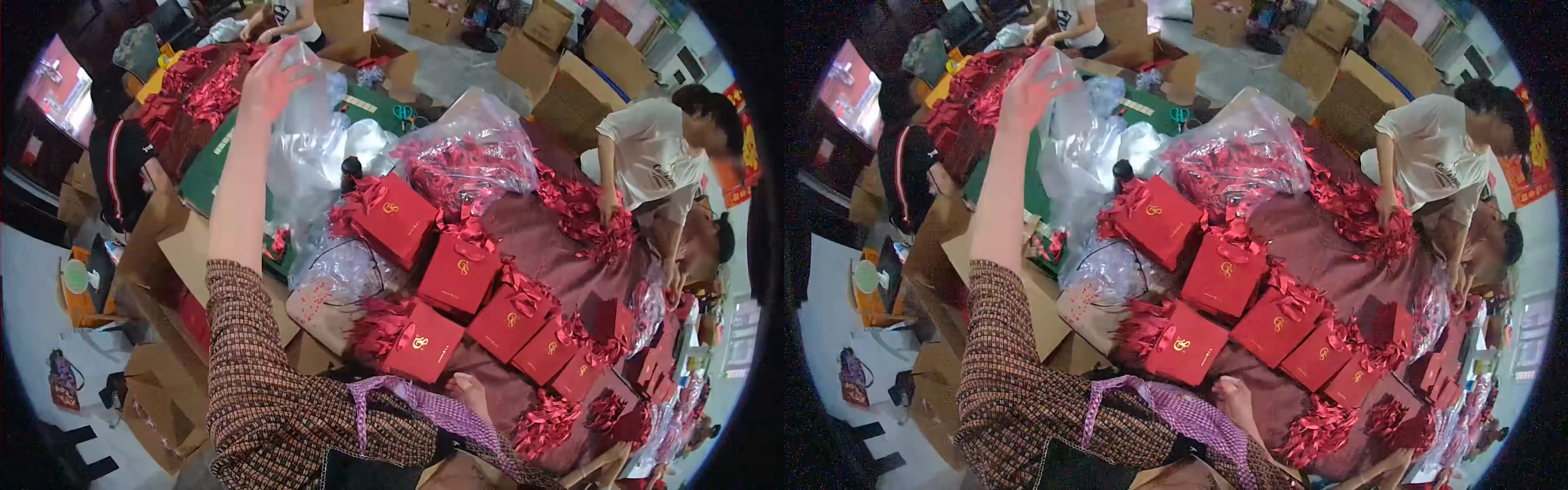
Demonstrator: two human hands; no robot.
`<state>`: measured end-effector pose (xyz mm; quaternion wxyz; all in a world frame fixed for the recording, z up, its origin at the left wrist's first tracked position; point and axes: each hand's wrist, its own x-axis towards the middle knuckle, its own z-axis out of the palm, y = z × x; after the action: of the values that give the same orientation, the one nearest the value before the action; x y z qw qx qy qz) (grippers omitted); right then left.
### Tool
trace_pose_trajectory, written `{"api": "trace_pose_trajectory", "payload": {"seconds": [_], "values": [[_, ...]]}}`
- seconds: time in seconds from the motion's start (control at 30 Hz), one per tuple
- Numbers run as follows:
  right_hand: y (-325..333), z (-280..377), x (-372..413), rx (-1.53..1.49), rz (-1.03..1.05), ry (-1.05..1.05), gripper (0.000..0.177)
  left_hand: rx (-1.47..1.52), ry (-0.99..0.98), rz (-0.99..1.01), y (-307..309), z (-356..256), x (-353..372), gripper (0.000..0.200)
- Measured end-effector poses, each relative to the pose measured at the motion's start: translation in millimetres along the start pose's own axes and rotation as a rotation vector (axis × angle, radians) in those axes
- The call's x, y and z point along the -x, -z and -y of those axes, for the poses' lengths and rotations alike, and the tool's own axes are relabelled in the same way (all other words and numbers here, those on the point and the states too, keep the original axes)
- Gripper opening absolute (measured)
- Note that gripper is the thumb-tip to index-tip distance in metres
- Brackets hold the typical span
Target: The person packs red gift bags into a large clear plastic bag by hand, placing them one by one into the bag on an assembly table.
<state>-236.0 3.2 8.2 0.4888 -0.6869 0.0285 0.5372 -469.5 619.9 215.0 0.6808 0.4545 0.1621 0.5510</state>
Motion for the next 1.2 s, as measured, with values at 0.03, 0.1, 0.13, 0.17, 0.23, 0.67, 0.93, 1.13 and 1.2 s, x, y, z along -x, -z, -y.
{"api": "trace_pose_trajectory", "payload": {"seconds": [0.03, 0.1, 0.13, 0.17, 0.23, 0.67, 0.93, 1.13, 1.2], "values": [[7.0, 4.7, 6.4, -0.054, 0.021, -0.015, 0.022, -0.008, -0.024, 0.017, -18.7, -11.7, 13.2, 0.035], [25.1, 11.0, 8.2, -0.095, 0.177, 0.055, 0.019, -0.028, -0.049, 0.084, -58.9, -30.3, 42.5, 0.034], [23.5, 15.0, 10.2, -0.037, 0.118, 0.177, 0.021, -0.016, -0.036, 0.152, -67.2, -32.2, 53.9, 0.035], [20.7, 23.3, 14.1, 0.021, 0.063, 0.303, 0.022, -0.100, -0.073, 0.169, -99.4, -38.5, 83.0, 0.038], [14.0, 45.0, 21.2, 0.163, 0.128, 0.539, 0.028, -0.259, -0.113, 0.246, -142.8, -36.3, 130.9, 0.040], [-63.3, 68.6, -124.6, -0.198, 0.708, 1.355, 0.065, -0.299, 0.223, 0.624, -285.8, 26.0, 385.9, 0.065], [-60.4, 174.1, 76.9, -0.153, 0.366, 1.049, 0.023, -0.505, -0.193, 0.592, -267.8, -1.2, 405.2, 0.048], [33.1, 188.2, 52.6, -0.137, 0.168, 1.101, 0.035, -0.992, -0.467, 0.329, -227.3, -3.1, 385.0, 0.057], [62.1, 181.3, 67.0, -0.197, 0.040, 1.032, 0.035, -1.053, -0.468, 0.217, -225.1, -9.2, 389.0, 0.059]]}}
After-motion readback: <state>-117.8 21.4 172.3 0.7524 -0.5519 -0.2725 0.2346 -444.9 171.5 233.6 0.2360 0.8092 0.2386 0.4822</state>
